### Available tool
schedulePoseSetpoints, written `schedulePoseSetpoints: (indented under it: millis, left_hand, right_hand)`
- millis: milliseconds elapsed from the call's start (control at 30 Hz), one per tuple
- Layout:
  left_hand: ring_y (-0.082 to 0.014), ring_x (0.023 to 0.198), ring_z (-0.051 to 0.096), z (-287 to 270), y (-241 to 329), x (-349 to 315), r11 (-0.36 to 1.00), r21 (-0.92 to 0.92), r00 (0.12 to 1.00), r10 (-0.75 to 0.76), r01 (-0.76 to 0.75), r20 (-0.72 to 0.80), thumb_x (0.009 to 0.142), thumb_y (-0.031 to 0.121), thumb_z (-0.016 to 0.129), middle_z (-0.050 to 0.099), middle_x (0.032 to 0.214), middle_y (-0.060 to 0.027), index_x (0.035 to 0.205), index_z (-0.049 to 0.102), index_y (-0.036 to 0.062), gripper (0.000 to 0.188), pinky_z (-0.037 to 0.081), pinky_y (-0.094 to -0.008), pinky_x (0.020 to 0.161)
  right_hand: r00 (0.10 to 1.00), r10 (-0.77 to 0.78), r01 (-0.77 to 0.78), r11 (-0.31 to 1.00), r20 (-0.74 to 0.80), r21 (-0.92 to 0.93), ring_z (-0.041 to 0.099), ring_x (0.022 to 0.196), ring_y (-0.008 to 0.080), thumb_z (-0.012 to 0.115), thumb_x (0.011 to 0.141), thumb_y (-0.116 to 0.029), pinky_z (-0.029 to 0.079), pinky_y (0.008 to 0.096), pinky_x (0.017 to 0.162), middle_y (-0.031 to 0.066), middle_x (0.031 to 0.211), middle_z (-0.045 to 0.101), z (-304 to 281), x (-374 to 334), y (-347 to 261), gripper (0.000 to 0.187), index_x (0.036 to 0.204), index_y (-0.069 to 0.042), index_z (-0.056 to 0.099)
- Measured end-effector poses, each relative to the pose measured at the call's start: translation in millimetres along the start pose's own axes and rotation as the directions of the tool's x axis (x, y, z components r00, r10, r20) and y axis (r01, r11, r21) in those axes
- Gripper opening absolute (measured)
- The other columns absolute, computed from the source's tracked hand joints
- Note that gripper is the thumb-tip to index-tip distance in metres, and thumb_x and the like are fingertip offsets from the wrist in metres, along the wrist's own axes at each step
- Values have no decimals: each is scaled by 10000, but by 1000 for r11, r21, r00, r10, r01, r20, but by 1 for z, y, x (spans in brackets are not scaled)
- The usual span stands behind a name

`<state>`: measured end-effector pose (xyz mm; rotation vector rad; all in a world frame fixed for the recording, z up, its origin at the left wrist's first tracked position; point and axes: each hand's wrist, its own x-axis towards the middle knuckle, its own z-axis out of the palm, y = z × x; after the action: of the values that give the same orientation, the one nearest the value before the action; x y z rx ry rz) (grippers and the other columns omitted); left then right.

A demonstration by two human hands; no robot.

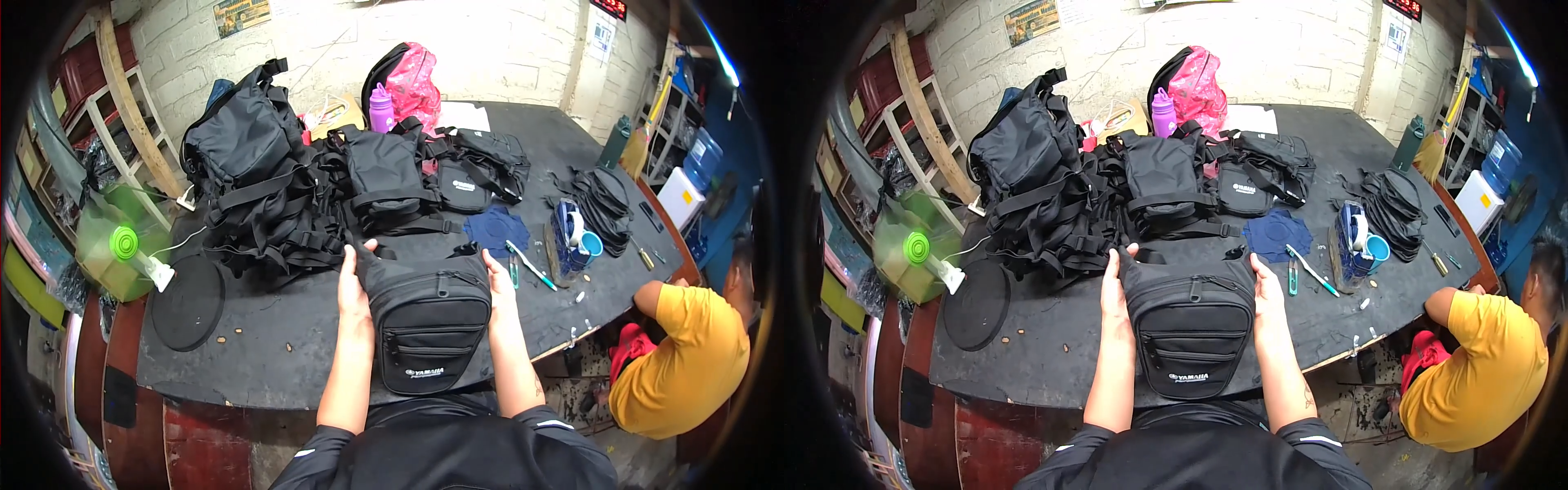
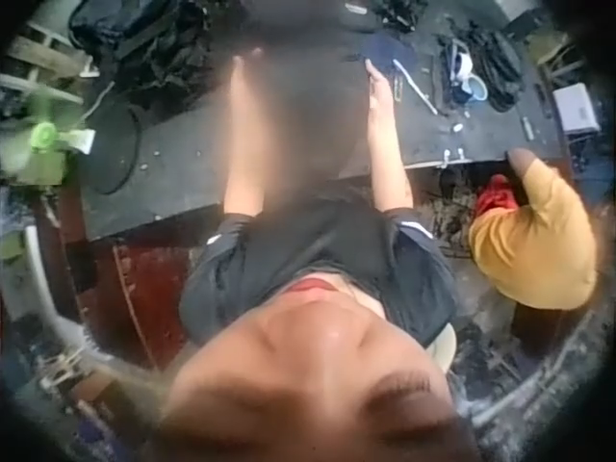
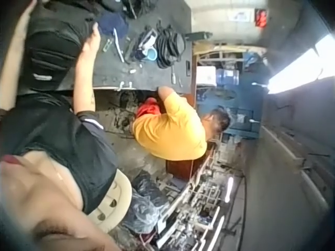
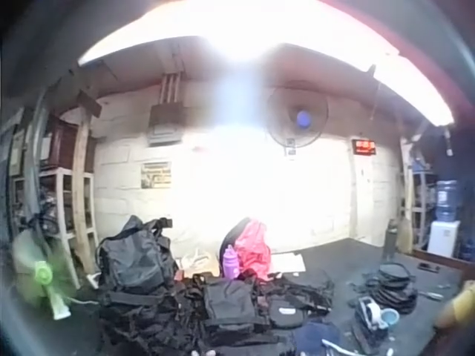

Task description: Inspecting and cleaning loose threads from manufactured black bags using a brush and scissors.

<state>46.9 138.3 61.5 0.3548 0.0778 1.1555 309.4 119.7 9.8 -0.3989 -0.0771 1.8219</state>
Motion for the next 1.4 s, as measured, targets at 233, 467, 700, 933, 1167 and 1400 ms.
schedulePoseSetpoints:
  millis: [233,467,700,933,1167,1400]
  left_hand:
    - [-166,890,570,11,2,-2,866,484,947,249,-124,-204,889,449,523,606,968,-75,1050,600,9,475,460,-294,832]
    - [-150,957,529,56,-18,-18,541,782,895,443,-310,48,677,-17,738,555,1093,-56,1381,330,129,827,438,-286,881]
    - [-153,800,605,24,2,-11,834,513,950,295,-202,-106,732,26,718,639,875,-45,965,638,20,246,490,-289,777]
    - [-160,837,602,35,3,-14,849,472,957,288,-239,-33,778,-18,652,611,924,-72,1109,569,33,345,498,-298,770]
    - [-138,837,581,15,12,-11,841,494,901,370,-221,-226,837,311,651,624,892,-44,1002,603,-8,362,479,-283,774]
    - [-193,933,616,-23,45,0,994,75,995,84,-80,-46,909,374,477,636,1019,-110,1190,506,-12,477,490,-334,870]
  right_hand:
    - [989,-130,136,986,68,-95,636,864,303,573,878,-306,507,453,810,152,979,646,9,-2,5,336,1044,-14,583]
    - [1000,-18,18,999,-5,-33,638,668,219,580,874,-348,529,353,675,62,734,647,23,-22,20,275,826,-81,626]
    - [967,-235,244,965,95,-99,651,799,286,567,890,-222,543,416,732,152,882,654,24,-25,4,252,960,19,596]
    - [974,-211,218,973,81,-80,648,791,262,587,878,-209,540,398,729,128,876,652,26,-29,12,215,961,-12,607]
    - [967,-254,254,949,27,-186,633,756,213,571,887,-323,519,339,712,104,845,647,36,-34,9,314,947,-16,594]
    - [933,-306,338,926,191,-168,614,924,276,621,851,-293,487,405,856,162,983,635,42,-23,-10,338,1013,-1,567]
